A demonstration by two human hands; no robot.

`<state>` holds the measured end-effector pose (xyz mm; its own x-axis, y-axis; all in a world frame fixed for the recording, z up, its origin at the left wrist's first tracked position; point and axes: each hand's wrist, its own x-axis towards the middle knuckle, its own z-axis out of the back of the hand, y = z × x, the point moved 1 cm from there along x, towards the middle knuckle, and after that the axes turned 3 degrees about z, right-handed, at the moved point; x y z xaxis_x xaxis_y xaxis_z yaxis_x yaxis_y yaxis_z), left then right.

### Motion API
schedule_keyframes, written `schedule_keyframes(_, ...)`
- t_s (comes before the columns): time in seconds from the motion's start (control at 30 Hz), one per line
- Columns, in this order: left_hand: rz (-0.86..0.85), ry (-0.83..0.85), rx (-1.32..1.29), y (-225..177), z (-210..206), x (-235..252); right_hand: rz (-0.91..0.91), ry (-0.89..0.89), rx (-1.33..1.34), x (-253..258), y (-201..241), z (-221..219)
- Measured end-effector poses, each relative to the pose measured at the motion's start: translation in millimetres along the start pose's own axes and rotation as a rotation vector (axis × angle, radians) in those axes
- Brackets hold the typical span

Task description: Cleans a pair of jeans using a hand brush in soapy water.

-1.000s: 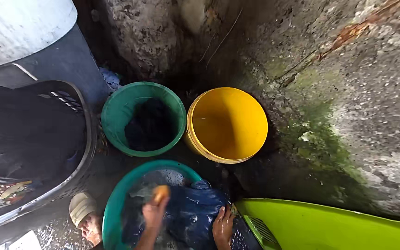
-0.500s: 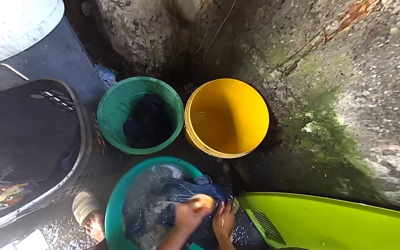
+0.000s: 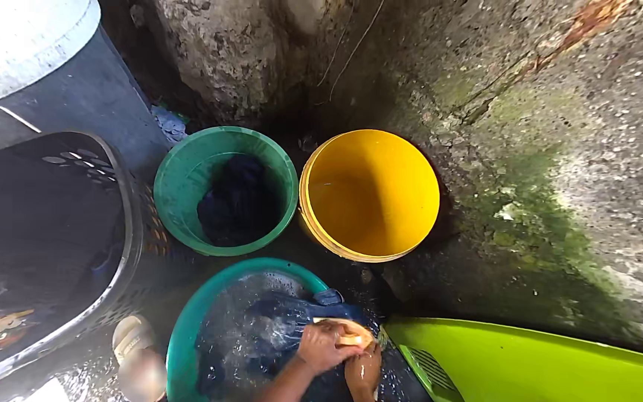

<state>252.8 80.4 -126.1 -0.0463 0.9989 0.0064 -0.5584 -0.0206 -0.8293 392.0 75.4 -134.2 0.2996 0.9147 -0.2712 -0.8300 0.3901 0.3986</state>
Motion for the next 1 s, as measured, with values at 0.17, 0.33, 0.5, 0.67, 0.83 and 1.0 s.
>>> schedule_keyframes(0.17, 0.725, 0.404, 0.454, 139.8, 85.0, 11.8, -0.009, -0.041, 0.028, -0.7, 2.8, -1.1)
schedule_keyframes(0.33, 0.791, 0.165, 0.307, 62.9, 84.9, 12.7, 0.002, -0.067, -0.004, -3.5, 2.7, -3.5)
schedule_keyframes(0.5, 0.385, 0.257, 0.263, 70.5, 20.8, -17.0, 0.001, -0.045, 0.003, -3.1, -0.4, -3.3)
schedule_keyframes(0.67, 0.941, 0.379, 0.521, 148.6, 129.2, -28.1, -0.036, -0.033, -0.013, -4.3, 4.2, -2.9)
schedule_keyframes(0.83, 0.581, 0.244, 0.181, 24.7, 35.7, -17.7, -0.010, -0.051, -0.007, -3.6, 5.4, -3.7)
schedule_keyframes(1.0, 0.825, 0.468, 0.519, 138.1, 89.1, -66.6, -0.041, -0.016, -0.003, -0.4, 6.4, -0.8)
